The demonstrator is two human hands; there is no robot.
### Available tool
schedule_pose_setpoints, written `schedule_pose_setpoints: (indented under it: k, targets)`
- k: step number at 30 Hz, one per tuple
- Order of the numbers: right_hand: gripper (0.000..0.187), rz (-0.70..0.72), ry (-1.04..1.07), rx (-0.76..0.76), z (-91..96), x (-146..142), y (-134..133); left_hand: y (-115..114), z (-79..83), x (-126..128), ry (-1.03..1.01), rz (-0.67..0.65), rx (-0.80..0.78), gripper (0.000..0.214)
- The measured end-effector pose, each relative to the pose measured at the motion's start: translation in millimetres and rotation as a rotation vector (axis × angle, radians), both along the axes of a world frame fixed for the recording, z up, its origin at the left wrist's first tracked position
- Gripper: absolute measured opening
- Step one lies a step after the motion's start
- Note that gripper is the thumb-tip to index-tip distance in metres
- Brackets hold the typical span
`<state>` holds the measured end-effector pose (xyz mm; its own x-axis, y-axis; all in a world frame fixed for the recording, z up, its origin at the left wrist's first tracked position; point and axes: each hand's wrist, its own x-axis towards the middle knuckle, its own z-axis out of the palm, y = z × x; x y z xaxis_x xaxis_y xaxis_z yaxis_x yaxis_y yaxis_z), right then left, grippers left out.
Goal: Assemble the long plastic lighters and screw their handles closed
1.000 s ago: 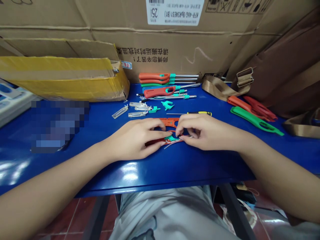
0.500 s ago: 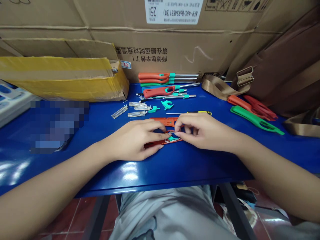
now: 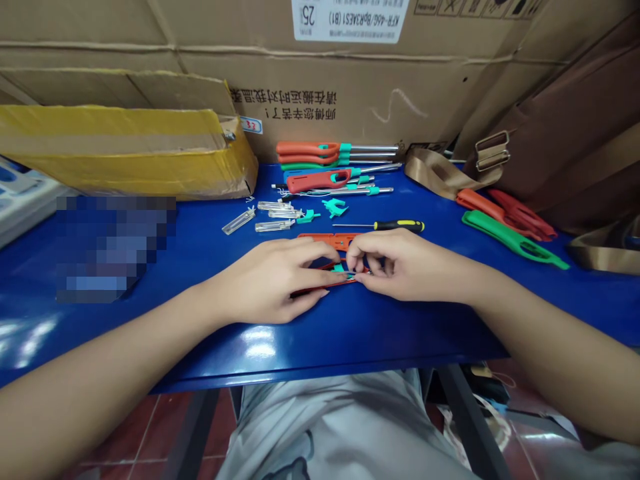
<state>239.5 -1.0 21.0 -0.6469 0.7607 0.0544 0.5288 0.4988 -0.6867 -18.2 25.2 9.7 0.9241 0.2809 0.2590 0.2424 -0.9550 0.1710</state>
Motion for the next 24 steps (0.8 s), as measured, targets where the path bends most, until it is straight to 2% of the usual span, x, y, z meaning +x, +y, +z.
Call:
schedule_pose_setpoints:
  k: [7, 24]
  targets:
    - [0.018, 0.062, -0.042, 0.138, -0.6, 0, 0, 0, -0.9, 0, -0.031, -0.033, 0.025, 0.032]
    - [0.019, 0.065, -0.035, 0.141, -3.7, 0, 2, -9, -6.1, 9, -0.097, 0.072, -0.207, 0.034]
